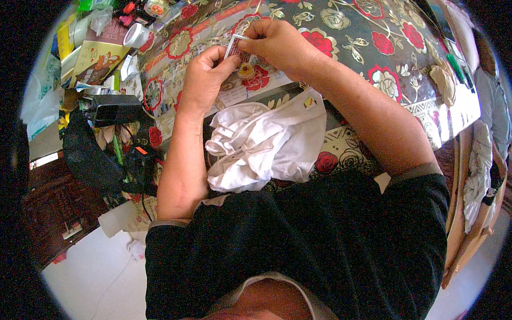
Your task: The person applies glue from a small bottle to the back of a sticker and then places it onto a white cloth. They repeat this process with additional stickers, handling each one individually.
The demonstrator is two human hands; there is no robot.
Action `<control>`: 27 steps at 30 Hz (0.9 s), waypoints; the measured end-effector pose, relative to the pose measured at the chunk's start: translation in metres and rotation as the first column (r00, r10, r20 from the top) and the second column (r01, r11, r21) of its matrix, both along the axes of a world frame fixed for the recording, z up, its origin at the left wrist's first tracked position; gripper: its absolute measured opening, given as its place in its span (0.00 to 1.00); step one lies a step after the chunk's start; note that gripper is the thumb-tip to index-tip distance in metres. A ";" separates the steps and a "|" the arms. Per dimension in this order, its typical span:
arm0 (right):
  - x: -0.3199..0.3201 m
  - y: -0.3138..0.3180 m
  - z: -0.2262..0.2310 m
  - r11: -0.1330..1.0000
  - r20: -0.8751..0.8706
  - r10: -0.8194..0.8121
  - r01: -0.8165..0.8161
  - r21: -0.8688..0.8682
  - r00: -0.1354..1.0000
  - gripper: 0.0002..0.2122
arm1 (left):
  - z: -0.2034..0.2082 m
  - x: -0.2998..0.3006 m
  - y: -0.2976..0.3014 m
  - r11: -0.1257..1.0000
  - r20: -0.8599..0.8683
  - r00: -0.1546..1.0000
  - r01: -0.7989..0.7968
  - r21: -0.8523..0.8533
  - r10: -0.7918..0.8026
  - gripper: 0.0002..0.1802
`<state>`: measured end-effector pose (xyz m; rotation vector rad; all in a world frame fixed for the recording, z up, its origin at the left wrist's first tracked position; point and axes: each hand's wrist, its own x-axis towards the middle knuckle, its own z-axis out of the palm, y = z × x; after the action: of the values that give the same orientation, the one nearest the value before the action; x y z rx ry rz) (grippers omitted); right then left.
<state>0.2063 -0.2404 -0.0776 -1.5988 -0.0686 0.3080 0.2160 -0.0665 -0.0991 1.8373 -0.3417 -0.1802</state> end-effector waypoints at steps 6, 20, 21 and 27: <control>0.003 0.000 -0.006 0.999 0.005 0.014 -0.014 0.037 1.000 0.06 | 0.008 -0.003 0.003 0.998 -0.109 0.992 0.062 -0.010 -0.063 0.08; 0.002 0.000 -0.003 1.000 -0.013 0.025 -0.026 -0.010 1.000 0.06 | 0.006 -0.002 0.002 0.989 -0.047 0.997 0.059 0.139 -0.053 0.07; 0.001 0.000 -0.002 1.000 -0.017 0.023 -0.024 -0.017 1.000 0.06 | 0.007 -0.002 0.002 0.988 -0.042 0.997 0.065 0.141 -0.060 0.07; 0.000 0.001 -0.001 0.998 0.023 0.007 -0.006 -0.063 1.000 0.06 | 0.008 -0.003 0.002 0.984 0.031 0.996 0.082 0.157 -0.088 0.07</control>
<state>0.2061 -0.2393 -0.0786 -1.6646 -0.0826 0.2989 0.2132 -0.0645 -0.0916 1.9838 -0.4437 -0.2375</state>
